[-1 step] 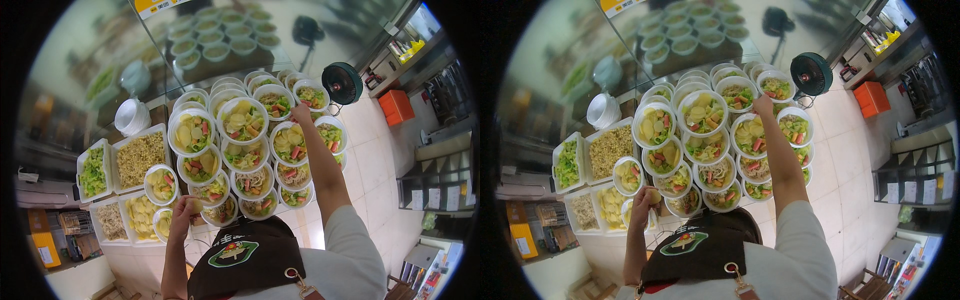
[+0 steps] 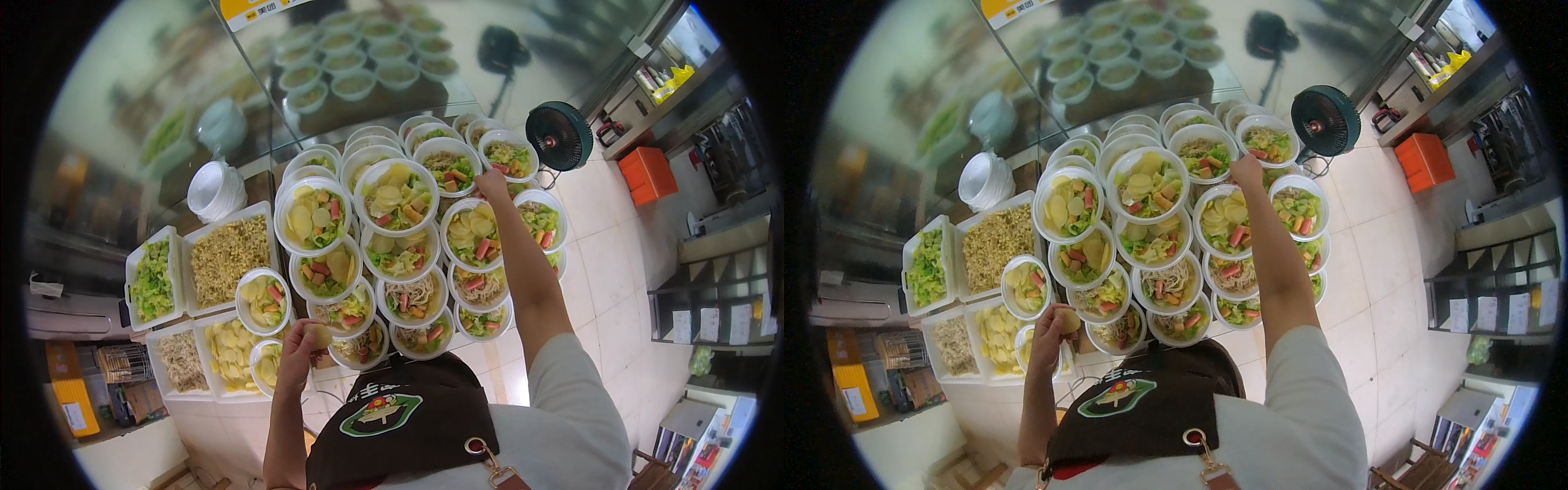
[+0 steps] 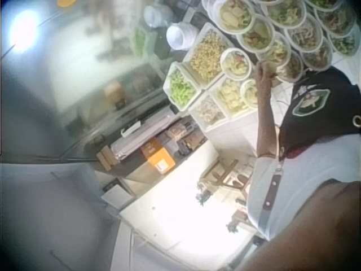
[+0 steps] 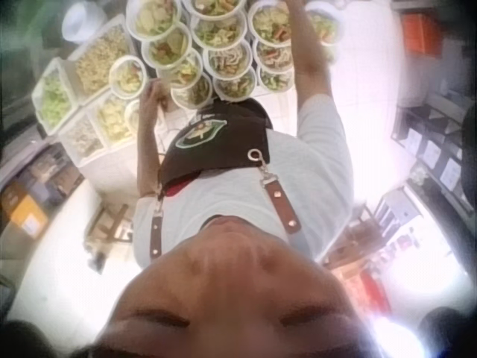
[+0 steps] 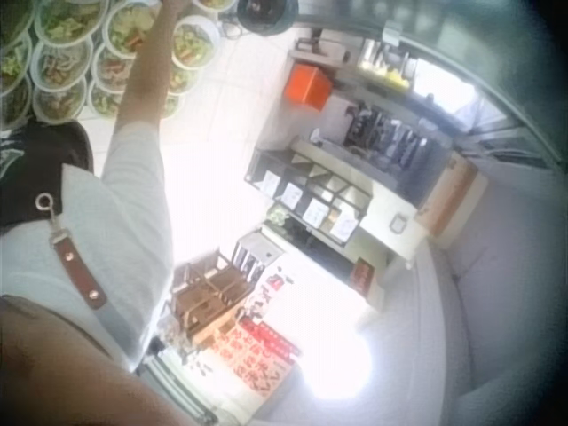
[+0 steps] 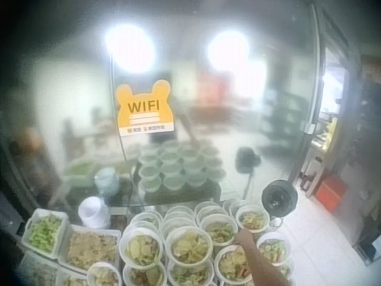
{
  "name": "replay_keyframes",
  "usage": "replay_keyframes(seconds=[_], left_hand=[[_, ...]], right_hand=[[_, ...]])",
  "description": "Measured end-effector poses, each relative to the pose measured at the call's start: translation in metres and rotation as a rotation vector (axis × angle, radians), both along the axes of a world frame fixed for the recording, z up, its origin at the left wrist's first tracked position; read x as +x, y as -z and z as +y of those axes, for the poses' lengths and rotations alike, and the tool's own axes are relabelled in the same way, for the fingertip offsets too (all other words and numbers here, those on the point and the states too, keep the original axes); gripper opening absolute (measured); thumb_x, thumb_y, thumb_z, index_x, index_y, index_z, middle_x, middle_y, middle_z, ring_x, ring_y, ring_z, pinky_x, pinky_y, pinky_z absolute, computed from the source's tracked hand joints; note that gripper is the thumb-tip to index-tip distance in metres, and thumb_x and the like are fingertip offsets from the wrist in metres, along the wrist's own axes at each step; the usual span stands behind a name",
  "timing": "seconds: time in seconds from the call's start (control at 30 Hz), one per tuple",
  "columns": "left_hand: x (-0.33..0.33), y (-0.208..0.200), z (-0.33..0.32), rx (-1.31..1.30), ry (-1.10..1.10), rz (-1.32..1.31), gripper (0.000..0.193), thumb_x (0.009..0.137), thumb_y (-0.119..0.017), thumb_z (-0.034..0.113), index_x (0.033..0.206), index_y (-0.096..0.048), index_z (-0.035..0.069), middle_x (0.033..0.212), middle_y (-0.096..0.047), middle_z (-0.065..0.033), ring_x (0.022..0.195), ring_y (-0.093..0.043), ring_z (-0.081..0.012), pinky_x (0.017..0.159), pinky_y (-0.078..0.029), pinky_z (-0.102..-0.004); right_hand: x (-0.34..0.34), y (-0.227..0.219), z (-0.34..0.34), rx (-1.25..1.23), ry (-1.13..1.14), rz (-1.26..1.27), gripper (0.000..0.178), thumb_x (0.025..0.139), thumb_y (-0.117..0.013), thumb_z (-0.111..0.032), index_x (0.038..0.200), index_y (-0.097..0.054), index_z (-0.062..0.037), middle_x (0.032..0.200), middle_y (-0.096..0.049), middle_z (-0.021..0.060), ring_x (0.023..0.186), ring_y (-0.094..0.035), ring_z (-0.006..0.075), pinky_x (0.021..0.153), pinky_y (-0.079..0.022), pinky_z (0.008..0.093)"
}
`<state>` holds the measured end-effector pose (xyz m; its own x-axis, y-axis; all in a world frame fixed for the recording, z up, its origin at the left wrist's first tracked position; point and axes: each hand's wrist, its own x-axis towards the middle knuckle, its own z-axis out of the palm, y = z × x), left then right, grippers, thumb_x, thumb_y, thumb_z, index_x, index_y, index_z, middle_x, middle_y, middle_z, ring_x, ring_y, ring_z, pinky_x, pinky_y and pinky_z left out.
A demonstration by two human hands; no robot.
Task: The person assembles multiple individual food bowls by hand, adding sliced potatoes and other pre-portioned ingredients from large trays into small white bowls. The person works continuously, filling each bowl and placing it in a growing stack on the counter.
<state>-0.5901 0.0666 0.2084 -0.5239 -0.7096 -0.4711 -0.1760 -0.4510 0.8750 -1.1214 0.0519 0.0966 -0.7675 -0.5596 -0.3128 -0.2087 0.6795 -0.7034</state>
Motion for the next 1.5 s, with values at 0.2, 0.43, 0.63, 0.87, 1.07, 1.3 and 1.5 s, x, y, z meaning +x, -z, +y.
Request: replay_keyframes(seconds=[0.2,0.43,0.63,0.87,1.07,1.3,1.5], left_hand=[[-0.005,-0.003,0.004,-0.02,-0.012,-0.013,0.021,0.094,-0.047,0.025,0.102,-0.053,0.007,0.075,-0.058,-0.0023,0.059,-0.052,-0.0073,0.053,-0.04,-0.0199],[-0.002,0.002,0.008,-0.026,0.0,0.001,0.02,0.093,-0.047,0.023,0.103,-0.053,0.007,0.076,-0.058,-0.0026,0.058,-0.051,-0.0079,0.052,-0.041,-0.0199],[-0.004,0.002,0.006,0.025,-0.011,-0.015,0.018,0.092,-0.05,0.02,0.105,-0.053,0.007,0.081,-0.058,-0.0001,0.063,-0.054,-0.0065,0.056,-0.042,-0.0183],[0.08,0.023,-0.02,-0.032,-0.286,-0.11,0.014,0.087,-0.054,0.012,0.1,-0.051,0.006,0.085,-0.058,-0.003,0.07,-0.059,-0.0109,0.059,-0.047,-0.0222],[0.237,0.093,-0.074,-0.164,-0.752,-0.237,0.021,0.088,-0.05,0.008,0.108,-0.05,0.007,0.093,-0.061,-0.0084,0.075,-0.064,-0.0167,0.06,-0.049,-0.0253],[0.345,0.217,-0.119,-0.768,-0.457,-0.992,0.026,0.085,-0.054,0.013,0.111,-0.053,0.008,0.107,-0.059,-0.0137,0.099,-0.057,-0.0304,0.082,-0.046,-0.0414],[0.239,0.19,-0.145,-0.641,-0.129,-1.336,0.054,0.074,-0.067,0.044,0.119,-0.05,0.018,0.124,-0.045,-0.0114,0.11,-0.045,-0.0343,0.087,-0.04,-0.047]], right_hand=[[-0.006,0.005,-0.007,-0.033,0.108,-0.074,0.02,0.075,-0.058,-0.014,0.081,-0.063,0.0053,0.068,-0.064,0.0174,0.06,-0.064,0.0263,0.057,-0.051,0.037],[0.001,0.007,-0.007,-0.359,0.244,-0.042,0.019,0.081,-0.058,-0.016,0.079,-0.059,0.0029,0.067,-0.059,0.014,0.056,-0.06,0.0234,0.054,-0.048,0.0334],[-0.003,-0.038,-0.012,-0.746,0.32,-0.199,0.021,0.086,-0.054,-0.017,0.078,-0.056,0.0022,0.058,-0.055,0.008,0.041,-0.052,0.0166,0.04,-0.04,0.0265],[-0.019,-0.108,0.024,-0.758,0.051,0.289,0.016,0.086,-0.055,-0.017,0.077,-0.055,-0.0037,0.059,-0.056,0.0053,0.046,-0.054,0.0128,0.043,-0.043,0.025],[0.09,-0.181,0.118,-0.702,-0.018,-0.318,0.029,0.089,-0.047,-0.019,0.11,-0.053,0.0002,0.101,-0.059,0.0094,0.09,-0.059,0.0148,0.075,-0.047,0.0265],[0.23,-0.188,0.117,-0.448,-0.303,-0.621,0.041,0.083,-0.049,-0.016,0.118,-0.048,0.0053,0.108,-0.059,0.0141,0.096,-0.06,0.0208,0.087,-0.047,0.0325],[0.293,-0.182,0.09,-0.269,-0.31,-0.547,0.028,0.083,-0.054,-0.017,0.103,-0.056,0.0021,0.078,-0.061,0.0064,0.054,-0.057,0.0097,0.039,-0.043,0.0181]])
